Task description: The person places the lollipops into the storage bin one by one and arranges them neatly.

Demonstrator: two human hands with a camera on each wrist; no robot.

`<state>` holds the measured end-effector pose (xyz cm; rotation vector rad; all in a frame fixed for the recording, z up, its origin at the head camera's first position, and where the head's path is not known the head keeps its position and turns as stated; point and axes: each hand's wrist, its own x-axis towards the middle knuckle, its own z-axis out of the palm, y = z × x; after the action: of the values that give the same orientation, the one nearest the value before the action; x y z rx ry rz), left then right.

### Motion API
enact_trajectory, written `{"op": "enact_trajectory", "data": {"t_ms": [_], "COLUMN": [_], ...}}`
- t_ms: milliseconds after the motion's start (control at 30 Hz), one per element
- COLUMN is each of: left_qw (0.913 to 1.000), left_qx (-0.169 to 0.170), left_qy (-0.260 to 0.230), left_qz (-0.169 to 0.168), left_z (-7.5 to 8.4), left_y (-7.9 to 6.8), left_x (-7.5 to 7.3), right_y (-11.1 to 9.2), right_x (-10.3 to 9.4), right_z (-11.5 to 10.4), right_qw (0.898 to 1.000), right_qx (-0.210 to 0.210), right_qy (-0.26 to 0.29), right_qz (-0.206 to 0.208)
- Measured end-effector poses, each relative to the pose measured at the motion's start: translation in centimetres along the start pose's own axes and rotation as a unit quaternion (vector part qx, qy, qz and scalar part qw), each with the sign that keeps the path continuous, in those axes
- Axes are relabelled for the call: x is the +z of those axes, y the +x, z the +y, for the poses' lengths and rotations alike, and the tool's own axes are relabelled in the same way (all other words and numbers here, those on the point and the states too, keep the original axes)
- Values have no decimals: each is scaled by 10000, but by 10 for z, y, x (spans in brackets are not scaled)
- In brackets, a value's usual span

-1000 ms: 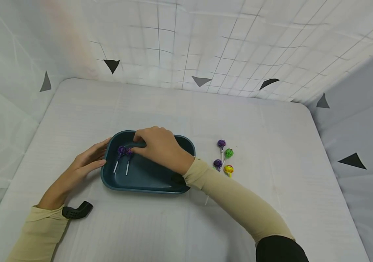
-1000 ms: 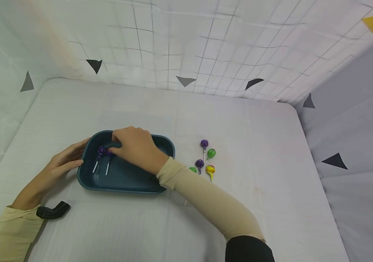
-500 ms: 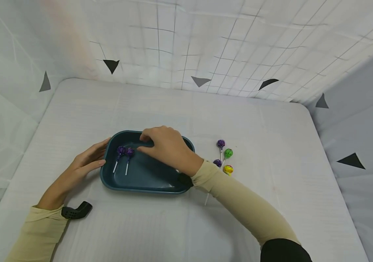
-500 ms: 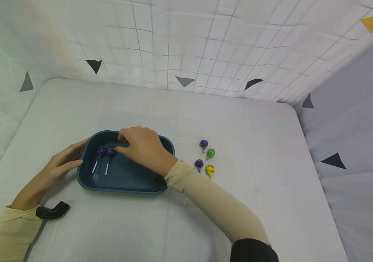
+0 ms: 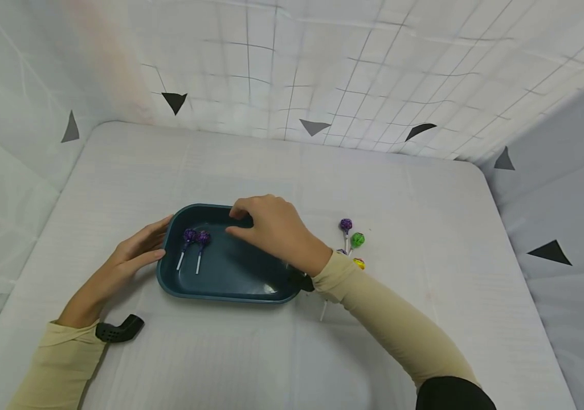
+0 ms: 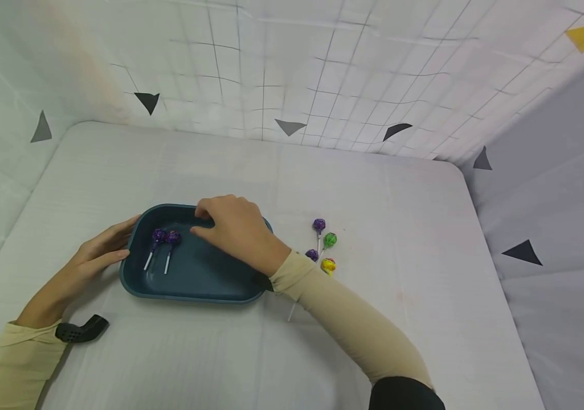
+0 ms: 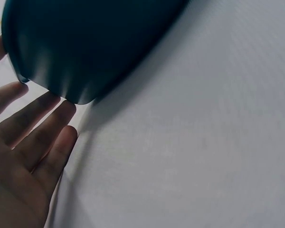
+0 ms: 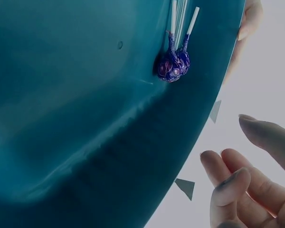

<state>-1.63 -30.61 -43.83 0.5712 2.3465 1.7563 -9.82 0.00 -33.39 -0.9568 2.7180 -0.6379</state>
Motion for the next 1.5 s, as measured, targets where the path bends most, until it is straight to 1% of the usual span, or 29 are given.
{"op": "enact_trajectory", "data": {"t_ms": [267, 433, 667, 933, 1133, 1500], "left_qw": [10000, 10000, 9999, 9998, 9998, 9999], "left_qx": [4, -17, -34, -1, 24, 2], "left_qy": [-21, -49, -95, -191, -204, -105], "left_qz": [-8, -21, -32, -53, -62, -42], "left_z": [0, 0, 0, -2, -2, -1], "left_y": [0, 0, 0, 0, -1, 0], "left_x": [0, -1, -1, -2, -3, -2], "right_y": [-6, -10, -16, -25, -32, -47], "right_x": [-6, -13, -21, -30, -39, -43], "right_z": [6, 11, 19, 33, 40, 54], "right_qw": [9999, 9996, 9989, 9977, 9970, 9951], "right_qx": [130, 241, 448, 529, 511, 808], "right_qy": [-49, 24, 76, 150, 164, 219], "right_qz": [33, 113, 103, 386, 557, 525]}}
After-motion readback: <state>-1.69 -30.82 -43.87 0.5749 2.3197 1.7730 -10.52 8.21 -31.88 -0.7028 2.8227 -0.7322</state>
